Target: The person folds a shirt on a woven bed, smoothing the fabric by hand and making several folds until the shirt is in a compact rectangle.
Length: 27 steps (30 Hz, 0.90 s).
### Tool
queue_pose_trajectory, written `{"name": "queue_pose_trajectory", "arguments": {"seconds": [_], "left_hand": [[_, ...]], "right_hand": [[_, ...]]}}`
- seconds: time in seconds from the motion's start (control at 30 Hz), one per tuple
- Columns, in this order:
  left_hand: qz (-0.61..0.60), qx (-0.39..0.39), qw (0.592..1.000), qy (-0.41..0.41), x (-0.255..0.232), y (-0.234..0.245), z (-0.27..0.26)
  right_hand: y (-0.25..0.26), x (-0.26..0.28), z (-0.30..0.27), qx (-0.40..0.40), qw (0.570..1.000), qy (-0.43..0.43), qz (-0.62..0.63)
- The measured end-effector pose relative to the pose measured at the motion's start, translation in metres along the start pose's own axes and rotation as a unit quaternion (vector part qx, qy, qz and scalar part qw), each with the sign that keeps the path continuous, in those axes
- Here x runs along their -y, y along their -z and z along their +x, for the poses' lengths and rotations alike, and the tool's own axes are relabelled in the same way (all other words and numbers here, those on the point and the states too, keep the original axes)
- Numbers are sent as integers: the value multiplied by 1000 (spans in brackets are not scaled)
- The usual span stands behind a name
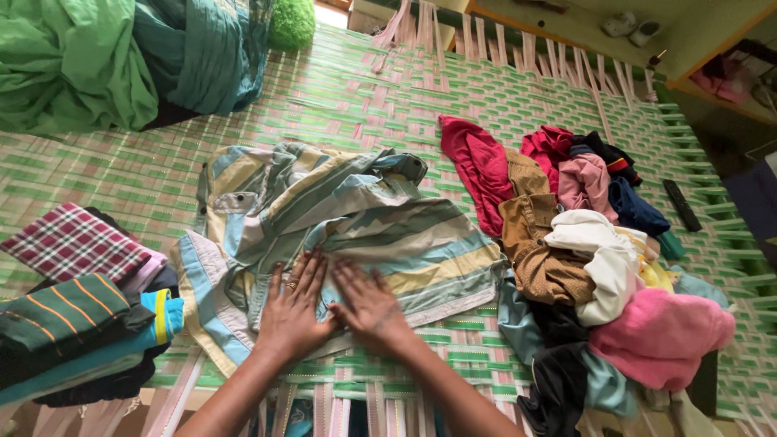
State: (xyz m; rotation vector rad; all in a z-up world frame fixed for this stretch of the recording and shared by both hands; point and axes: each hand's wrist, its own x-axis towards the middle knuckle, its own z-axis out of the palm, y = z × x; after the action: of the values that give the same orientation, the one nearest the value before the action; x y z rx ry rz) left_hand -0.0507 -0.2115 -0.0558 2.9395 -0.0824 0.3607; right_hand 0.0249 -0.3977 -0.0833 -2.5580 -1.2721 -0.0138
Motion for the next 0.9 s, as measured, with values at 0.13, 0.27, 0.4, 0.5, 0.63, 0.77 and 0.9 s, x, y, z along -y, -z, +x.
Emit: {"name": "queue_pose_trajectory", "arguments": {"seconds": [0.13,0.27,0.4,0.5,0.63,0.77,0.9], "left_hand": [[-65,-124,989,-39,1,-6,-1],[-53,-101,993,-24,-2,-8,-3],[-54,-109,992,-23,-1,-6,-2],[-58,-104,993,-17,-2,-5,-3],[-74,-104,992,-13,-2,-1,-3],[-66,-110,992,-20,-4,6,-1],[5,32,999,14,-4,7,-3]], "right_hand": [[30,-63,-12,132,974,-100,-153],[71,-116,-31,135,954,-253,-89],[96,-154,-46,69,942,-319,-80],[95,-154,-35,57,937,-326,-113],[49,-94,0,-101,991,-89,-10],[0,-5,18,-187,954,124,-201],[9,-12,18,20,1000,-18,5]]}}
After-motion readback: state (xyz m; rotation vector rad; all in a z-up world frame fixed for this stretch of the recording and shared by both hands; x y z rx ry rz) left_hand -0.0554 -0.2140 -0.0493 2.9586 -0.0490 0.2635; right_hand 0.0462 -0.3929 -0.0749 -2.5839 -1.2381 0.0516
